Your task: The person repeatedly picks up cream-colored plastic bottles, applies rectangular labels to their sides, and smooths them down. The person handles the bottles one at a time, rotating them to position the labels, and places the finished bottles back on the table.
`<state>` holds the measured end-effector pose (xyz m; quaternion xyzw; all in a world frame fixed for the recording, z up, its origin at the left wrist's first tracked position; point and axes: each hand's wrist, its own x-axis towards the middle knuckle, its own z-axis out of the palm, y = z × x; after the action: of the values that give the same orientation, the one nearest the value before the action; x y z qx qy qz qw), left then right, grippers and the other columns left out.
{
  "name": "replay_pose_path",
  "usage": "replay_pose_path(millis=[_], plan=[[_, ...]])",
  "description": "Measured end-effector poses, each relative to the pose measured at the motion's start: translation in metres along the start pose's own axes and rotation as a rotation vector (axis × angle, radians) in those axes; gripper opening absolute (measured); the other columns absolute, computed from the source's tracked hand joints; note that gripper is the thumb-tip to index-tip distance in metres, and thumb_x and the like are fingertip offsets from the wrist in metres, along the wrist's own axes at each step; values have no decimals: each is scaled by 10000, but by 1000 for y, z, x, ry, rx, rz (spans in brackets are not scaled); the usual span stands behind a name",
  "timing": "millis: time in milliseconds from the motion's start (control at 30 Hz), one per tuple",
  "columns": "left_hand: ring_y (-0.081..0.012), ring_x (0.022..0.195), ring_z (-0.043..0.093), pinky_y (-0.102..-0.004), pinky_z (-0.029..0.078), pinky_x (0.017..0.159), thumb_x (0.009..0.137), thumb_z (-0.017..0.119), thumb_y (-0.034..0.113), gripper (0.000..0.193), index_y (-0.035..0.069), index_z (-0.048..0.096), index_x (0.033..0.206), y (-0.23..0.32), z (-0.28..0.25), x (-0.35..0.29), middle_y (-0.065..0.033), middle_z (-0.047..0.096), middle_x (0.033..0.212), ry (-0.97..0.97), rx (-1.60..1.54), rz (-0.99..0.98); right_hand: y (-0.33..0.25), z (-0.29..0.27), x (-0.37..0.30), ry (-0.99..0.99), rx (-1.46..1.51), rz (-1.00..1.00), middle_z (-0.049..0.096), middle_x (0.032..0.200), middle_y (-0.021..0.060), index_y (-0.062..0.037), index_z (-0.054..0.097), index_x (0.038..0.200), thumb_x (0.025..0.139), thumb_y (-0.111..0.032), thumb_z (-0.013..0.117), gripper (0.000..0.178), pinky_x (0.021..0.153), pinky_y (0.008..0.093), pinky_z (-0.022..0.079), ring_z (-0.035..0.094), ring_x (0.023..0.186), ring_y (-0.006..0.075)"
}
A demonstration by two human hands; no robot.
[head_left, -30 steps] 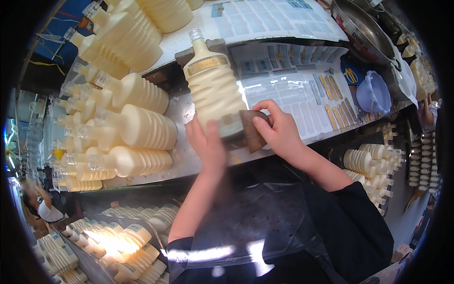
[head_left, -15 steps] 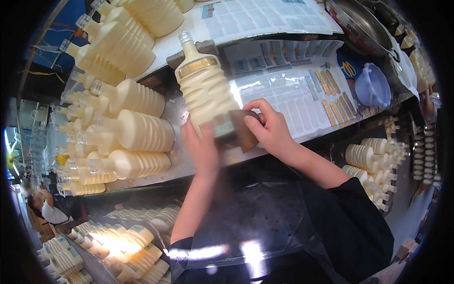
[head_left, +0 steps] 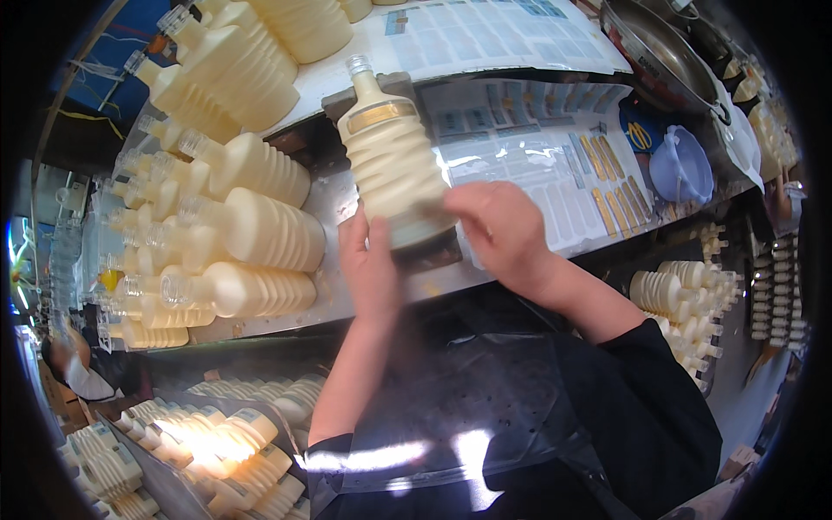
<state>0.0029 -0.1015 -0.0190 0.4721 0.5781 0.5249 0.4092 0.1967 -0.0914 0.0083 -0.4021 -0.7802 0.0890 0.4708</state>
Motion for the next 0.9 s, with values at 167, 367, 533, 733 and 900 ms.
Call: replay_pose_path(millis=[167,367,533,733,900], plan=[[-141,1180,547,-307,416,1062,1117,484,241,403,-24,586,1402,-28,-8,6,-68,597,1248,-16,-262,-29,-31,5,9,-112,-56,-370,710,1030,63,-69,708,1031,801,-95,683,233,728,346,517,700,883,218],[-205,1283,536,-356,389,1133,1148,302,345,545,-48,559,1425,-22,-15,11,-130,600,1377,-53,-345,-96,-48,23,26,-183,-193,-431,634,883,60,-30,661,905,769,-110,658,158,689,351,463,622,780,223],[-230,1327,515,-379,385,1146,1148,216,412,642,-64,508,1464,-23,-23,10,-159,565,1455,-129,-441,-174,-58,33,21,-359,-146,-474,606,837,70,-31,642,873,759,-109,640,137,701,352,458,606,797,227],[-211,1253,554,-371,425,1091,1140,256,456,642,-31,578,1408,-30,-23,12,-129,583,1381,-114,-668,-245,-60,36,21,-283,-157,-303,701,1037,73,-50,680,1012,780,-67,655,234,756,335,500,695,920,222],[-234,1343,497,-402,362,1147,1135,229,487,676,-37,557,1410,-8,-19,10,-151,594,1418,-80,-430,-227,-48,23,20,-249,-117,-51,732,886,107,-80,704,1118,837,-100,715,283,644,380,536,717,743,275]])
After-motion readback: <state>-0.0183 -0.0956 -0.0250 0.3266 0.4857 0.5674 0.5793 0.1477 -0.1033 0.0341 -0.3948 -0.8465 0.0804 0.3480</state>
